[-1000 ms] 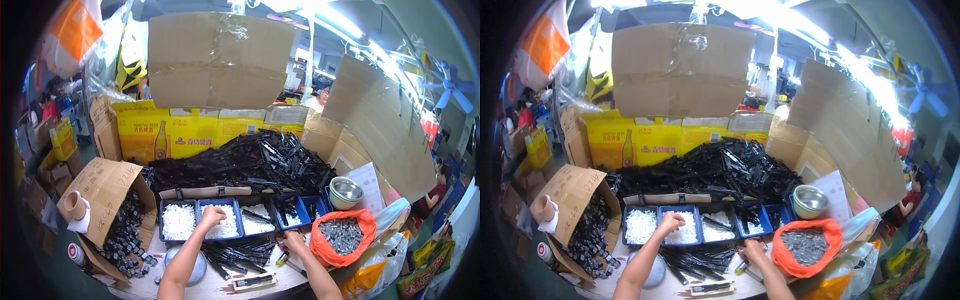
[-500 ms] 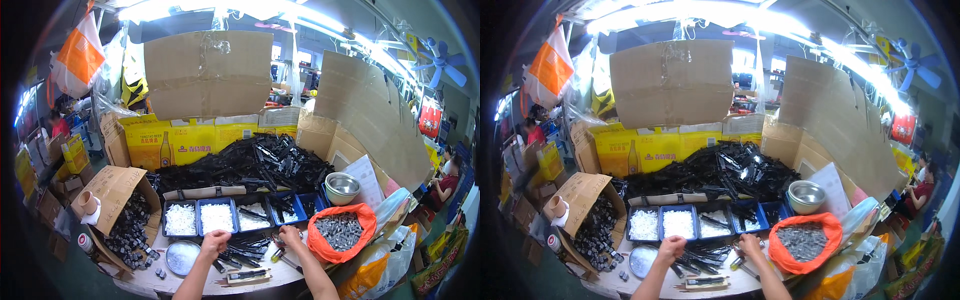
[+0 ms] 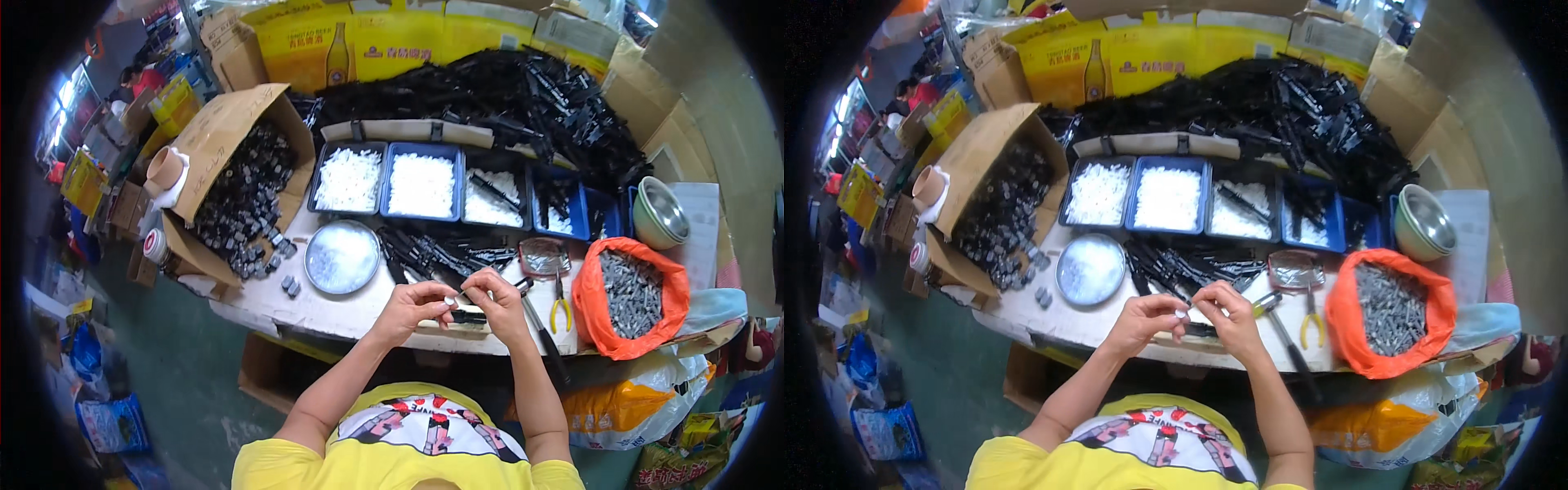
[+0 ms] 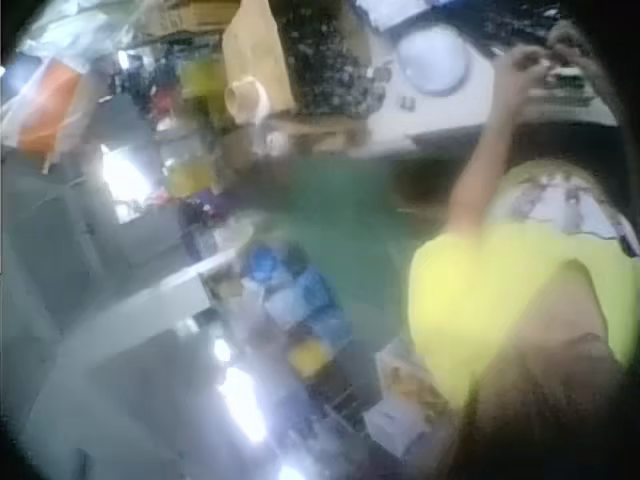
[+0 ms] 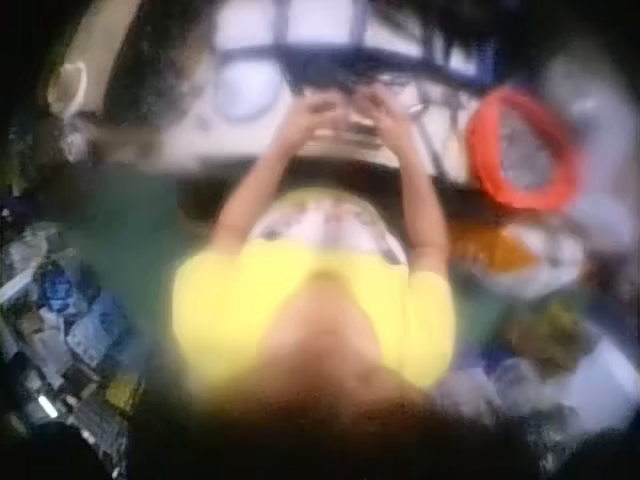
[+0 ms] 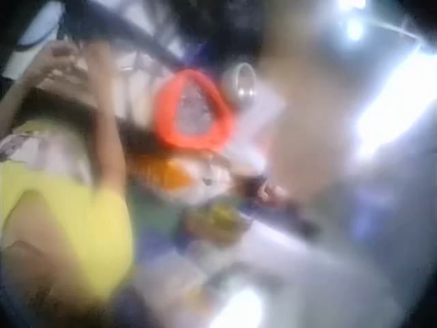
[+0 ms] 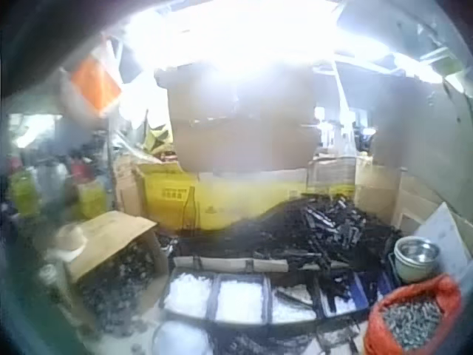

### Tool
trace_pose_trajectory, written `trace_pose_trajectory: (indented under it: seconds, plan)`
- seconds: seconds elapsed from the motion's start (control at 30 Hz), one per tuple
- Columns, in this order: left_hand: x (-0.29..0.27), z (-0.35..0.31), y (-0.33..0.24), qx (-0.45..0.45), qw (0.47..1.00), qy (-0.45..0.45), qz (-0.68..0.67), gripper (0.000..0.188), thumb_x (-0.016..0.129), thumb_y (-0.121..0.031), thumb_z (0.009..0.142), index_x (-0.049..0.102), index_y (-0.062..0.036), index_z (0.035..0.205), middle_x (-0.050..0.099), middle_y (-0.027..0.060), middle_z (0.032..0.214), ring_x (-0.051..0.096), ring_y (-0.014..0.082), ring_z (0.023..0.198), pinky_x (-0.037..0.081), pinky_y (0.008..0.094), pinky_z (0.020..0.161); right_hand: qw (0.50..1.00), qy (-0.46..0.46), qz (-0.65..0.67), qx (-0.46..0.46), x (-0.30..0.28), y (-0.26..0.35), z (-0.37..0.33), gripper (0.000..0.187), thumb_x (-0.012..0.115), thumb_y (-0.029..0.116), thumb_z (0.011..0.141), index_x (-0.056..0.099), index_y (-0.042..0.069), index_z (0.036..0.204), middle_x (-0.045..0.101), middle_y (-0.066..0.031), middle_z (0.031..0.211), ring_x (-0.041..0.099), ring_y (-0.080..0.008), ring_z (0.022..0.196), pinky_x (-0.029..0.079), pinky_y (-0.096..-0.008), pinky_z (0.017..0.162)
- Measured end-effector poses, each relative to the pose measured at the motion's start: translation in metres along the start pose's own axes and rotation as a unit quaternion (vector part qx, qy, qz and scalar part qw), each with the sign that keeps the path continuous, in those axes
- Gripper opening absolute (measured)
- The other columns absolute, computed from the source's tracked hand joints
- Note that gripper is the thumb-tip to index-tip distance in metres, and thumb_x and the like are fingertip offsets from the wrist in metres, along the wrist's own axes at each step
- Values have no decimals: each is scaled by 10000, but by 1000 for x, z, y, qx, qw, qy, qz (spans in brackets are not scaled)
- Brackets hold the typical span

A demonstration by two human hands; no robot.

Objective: The person assembles small metal components by inserting a cylindrical piece into a black metal frame and securing it with a hammer. They repeatedly pick up parts from trays and a bag, place them in a wooden jig, and strike them to complete the assembly.

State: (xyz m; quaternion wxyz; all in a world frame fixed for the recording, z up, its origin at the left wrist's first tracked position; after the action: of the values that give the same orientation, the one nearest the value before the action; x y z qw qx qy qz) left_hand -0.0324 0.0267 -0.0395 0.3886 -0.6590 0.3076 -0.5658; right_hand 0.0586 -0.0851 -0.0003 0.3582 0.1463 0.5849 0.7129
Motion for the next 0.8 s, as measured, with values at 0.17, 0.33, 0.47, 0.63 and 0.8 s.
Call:
trace_pose_trajectory:
  seconds: [0.17,0.33,0.47,0.63,0.8]
  plan:
    - [-2,-10,3,1,998,-40,45,191,592,9,809,595,40,997,625,90,830,617,140,686,532,273,624,999,23,-26,-16,15,5,-5,34,567,17,810,601,17,817,555,-42,805,516,-135,763,404,-248,657]
    - [-4,-11,6,20,999,-46,15,240,596,6,810,563,30,1046,621,96,876,617,137,687,538,271,618,995,9,-85,-51,19,5,-5,22,591,30,775,581,44,788,566,-50,789,526,-209,771,356,-309,677]
    - [-6,-10,4,42,998,-51,16,281,588,15,811,544,24,1088,615,100,913,615,137,689,541,277,616,976,21,-188,-107,29,15,-7,33,597,48,775,578,64,796,566,-39,799,520,-206,797,314,-308,709]
    - [-12,-13,10,41,997,-69,10,261,591,-8,824,570,8,1084,608,72,818,609,116,674,539,264,587,985,-31,-149,-85,28,7,-11,78,618,42,758,594,54,832,571,-56,804,530,-214,789,333,-317,706]
    - [-16,-15,20,22,994,-88,-62,210,594,-18,827,596,9,1035,612,82,785,607,126,629,536,268,554,987,-63,-121,-81,27,-1,-20,105,639,26,734,596,46,828,577,-68,800,537,-228,752,359,-332,686]
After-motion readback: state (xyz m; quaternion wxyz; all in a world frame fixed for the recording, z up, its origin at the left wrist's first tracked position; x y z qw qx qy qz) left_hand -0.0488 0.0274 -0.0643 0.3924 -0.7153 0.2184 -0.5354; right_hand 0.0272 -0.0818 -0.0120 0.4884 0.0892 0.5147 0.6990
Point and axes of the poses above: each hand's wrist, its own z-axis towards the middle knuckle, its own x-axis out of the palm, y = z × x, the point moved 6 cm from there along z, towards the middle knuckle
